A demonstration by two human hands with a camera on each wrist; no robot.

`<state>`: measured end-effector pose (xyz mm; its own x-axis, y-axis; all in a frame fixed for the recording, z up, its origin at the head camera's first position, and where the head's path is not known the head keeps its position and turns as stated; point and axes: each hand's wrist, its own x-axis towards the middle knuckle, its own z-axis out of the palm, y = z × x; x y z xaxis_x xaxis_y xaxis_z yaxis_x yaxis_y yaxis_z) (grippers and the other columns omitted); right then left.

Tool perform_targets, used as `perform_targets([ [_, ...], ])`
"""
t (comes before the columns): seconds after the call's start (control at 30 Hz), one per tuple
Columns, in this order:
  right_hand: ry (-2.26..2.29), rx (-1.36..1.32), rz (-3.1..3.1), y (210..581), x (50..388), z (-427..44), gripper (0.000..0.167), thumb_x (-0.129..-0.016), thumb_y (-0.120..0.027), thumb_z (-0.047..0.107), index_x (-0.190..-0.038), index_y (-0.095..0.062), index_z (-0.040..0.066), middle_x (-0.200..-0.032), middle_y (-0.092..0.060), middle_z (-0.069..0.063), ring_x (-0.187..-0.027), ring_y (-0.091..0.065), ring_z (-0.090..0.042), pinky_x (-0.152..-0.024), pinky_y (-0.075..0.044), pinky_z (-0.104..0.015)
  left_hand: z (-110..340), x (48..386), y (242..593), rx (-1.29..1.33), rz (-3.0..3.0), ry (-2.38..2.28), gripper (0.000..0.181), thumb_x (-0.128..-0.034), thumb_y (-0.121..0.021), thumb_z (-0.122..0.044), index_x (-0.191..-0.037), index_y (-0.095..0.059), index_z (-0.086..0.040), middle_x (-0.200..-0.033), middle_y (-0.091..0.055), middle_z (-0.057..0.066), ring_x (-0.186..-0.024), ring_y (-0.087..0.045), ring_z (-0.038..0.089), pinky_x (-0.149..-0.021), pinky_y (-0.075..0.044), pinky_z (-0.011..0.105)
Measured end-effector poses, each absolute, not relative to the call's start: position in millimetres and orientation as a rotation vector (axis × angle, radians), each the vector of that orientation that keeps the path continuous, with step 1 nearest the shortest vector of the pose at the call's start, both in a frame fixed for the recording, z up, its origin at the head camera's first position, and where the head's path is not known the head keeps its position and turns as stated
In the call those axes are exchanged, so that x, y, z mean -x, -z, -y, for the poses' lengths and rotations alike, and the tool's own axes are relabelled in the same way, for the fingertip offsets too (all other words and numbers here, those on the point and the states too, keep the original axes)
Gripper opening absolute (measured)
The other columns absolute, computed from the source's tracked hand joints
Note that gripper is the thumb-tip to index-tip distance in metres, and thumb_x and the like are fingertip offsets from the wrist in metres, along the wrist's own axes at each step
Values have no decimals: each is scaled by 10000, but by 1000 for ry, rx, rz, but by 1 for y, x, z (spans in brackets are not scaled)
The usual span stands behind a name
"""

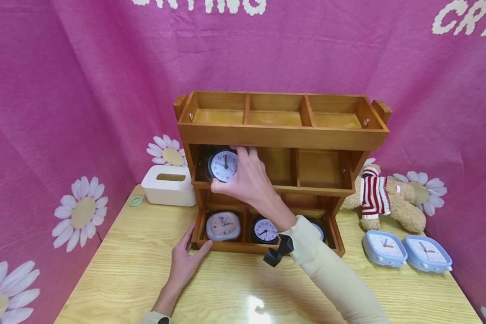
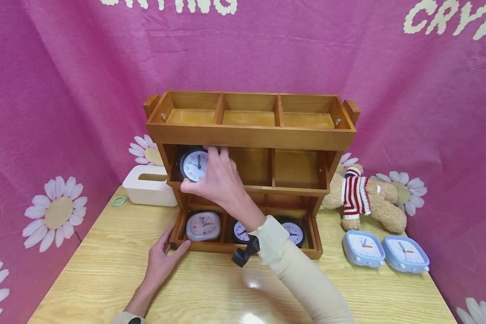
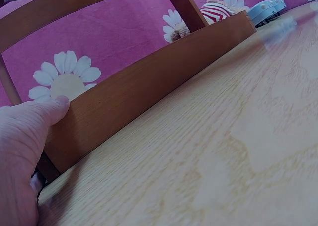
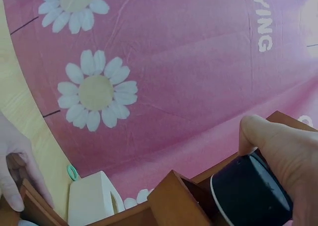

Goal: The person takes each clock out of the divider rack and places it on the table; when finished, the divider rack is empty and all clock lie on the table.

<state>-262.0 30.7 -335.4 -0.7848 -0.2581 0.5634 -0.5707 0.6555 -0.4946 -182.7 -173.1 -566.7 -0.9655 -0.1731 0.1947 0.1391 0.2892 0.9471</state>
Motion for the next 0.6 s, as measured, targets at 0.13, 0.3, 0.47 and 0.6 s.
perform_targets([
  [0.13, -1003, -663, 2363, 343, 254, -38, 894, -658, -916, 386, -1383, -520, 44, -1310, -495, -186, -1016, -603, -315, -852, -617, -456, 172, 183, 565, -29, 2308, 1726, 782, -896, -855, -237, -1550, -482, -29, -1566, -477, 228, -1454, -441, 363, -1171, -389, 481],
  [0.3, -1044, -662, 2319, 350, 238, -51, 874, -664, -896, 399, -1380, -536, 49, -1273, -466, -138, -957, -606, -264, -795, -630, -399, 172, 183, 567, -27, 2319, 1708, 776, -899, -850, -232, -1548, -481, -19, -1566, -470, 240, -1453, -436, 374, -1164, -394, 494],
  [0.47, -1094, -658, 2307, 356, 219, -65, 856, -683, -874, 399, -1394, -545, 57, -1275, -465, -124, -1027, -602, -264, -847, -631, -420, 172, 182, 566, -35, 2333, 1701, 781, -903, -846, -237, -1552, -473, -14, -1566, -463, 250, -1453, -436, 386, -1163, -397, 503],
  [0.6, -1123, -642, 2281, 359, 204, -77, 831, -677, -878, 370, -1385, -569, 62, -1280, -478, -123, -1051, -605, -273, -855, -616, -439, 172, 182, 566, -36, 2325, 1702, 783, -903, -846, -240, -1553, -472, -17, -1567, -466, 244, -1452, -438, 381, -1166, -395, 496],
])
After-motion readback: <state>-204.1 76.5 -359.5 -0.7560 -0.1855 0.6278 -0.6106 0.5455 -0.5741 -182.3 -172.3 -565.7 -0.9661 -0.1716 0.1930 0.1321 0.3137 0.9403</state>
